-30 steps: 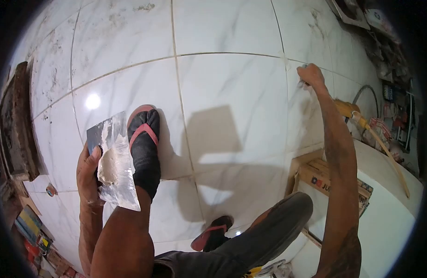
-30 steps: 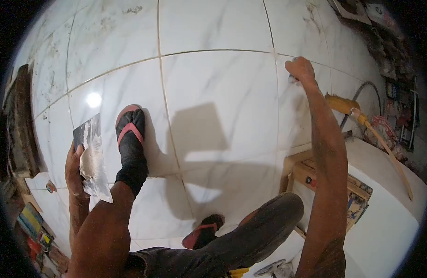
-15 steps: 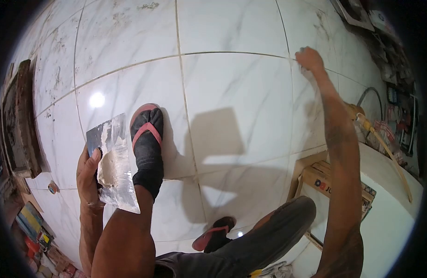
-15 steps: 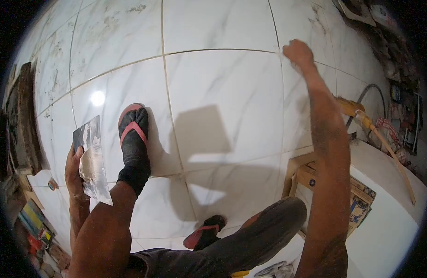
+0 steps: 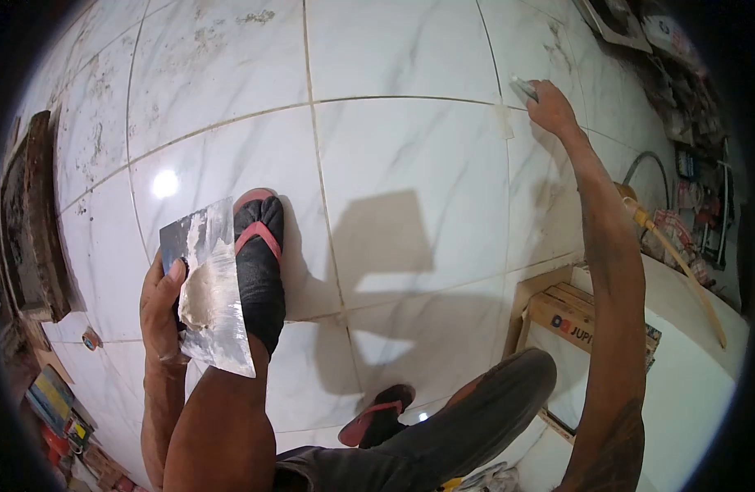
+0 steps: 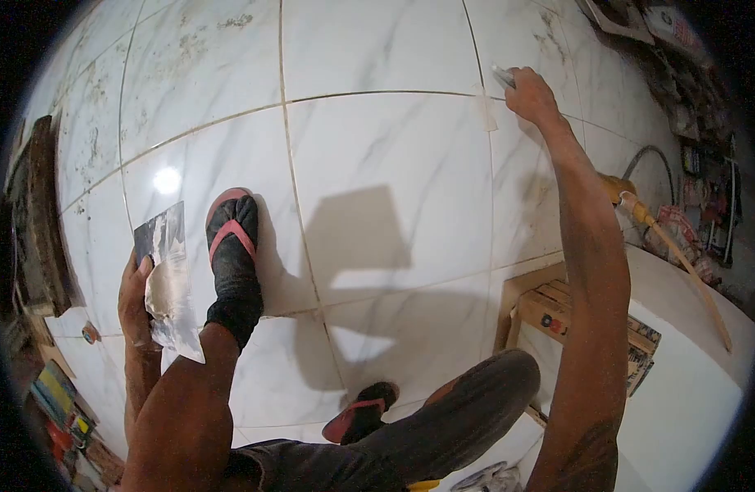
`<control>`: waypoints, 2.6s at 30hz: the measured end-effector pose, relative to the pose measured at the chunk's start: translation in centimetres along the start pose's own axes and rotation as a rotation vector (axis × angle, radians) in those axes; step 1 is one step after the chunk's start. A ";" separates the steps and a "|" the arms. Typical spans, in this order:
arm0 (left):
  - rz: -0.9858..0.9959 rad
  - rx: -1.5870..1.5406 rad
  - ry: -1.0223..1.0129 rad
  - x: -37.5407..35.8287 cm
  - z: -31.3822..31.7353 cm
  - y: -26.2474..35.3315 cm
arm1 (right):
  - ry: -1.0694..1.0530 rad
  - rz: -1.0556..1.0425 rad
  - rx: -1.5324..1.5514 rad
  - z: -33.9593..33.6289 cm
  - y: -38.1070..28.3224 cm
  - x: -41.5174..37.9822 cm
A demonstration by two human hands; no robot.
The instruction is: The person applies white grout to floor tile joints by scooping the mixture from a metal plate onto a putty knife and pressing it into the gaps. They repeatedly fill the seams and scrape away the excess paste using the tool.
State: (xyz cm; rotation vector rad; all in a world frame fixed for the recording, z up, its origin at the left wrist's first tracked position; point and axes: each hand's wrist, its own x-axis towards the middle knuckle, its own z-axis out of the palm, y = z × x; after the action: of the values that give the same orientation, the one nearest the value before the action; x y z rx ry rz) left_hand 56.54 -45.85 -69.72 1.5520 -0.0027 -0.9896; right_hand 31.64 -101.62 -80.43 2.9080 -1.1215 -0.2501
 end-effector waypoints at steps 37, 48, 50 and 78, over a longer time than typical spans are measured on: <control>0.002 -0.085 -0.082 1.0 -0.1 -1.0 | -0.043 -0.055 0.352 0.6 -2.5 -5.6; -0.005 -0.075 0.002 0.4 -0.7 -0.7 | 0.064 -0.323 -0.111 8.4 -4.0 -8.1; -0.002 -0.086 -0.053 0.8 -0.6 -0.7 | -0.007 -0.206 -0.032 4.7 -3.9 -7.5; 0.018 -0.085 0.019 0.7 -1.0 -1.3 | 0.364 -0.413 0.047 9.6 -8.8 -3.3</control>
State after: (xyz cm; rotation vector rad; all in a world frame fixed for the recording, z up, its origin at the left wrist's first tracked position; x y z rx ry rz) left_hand 56.87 -45.06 -71.21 1.4814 0.0381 -0.9497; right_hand 33.60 -92.41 -90.02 3.0219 -0.4803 0.2992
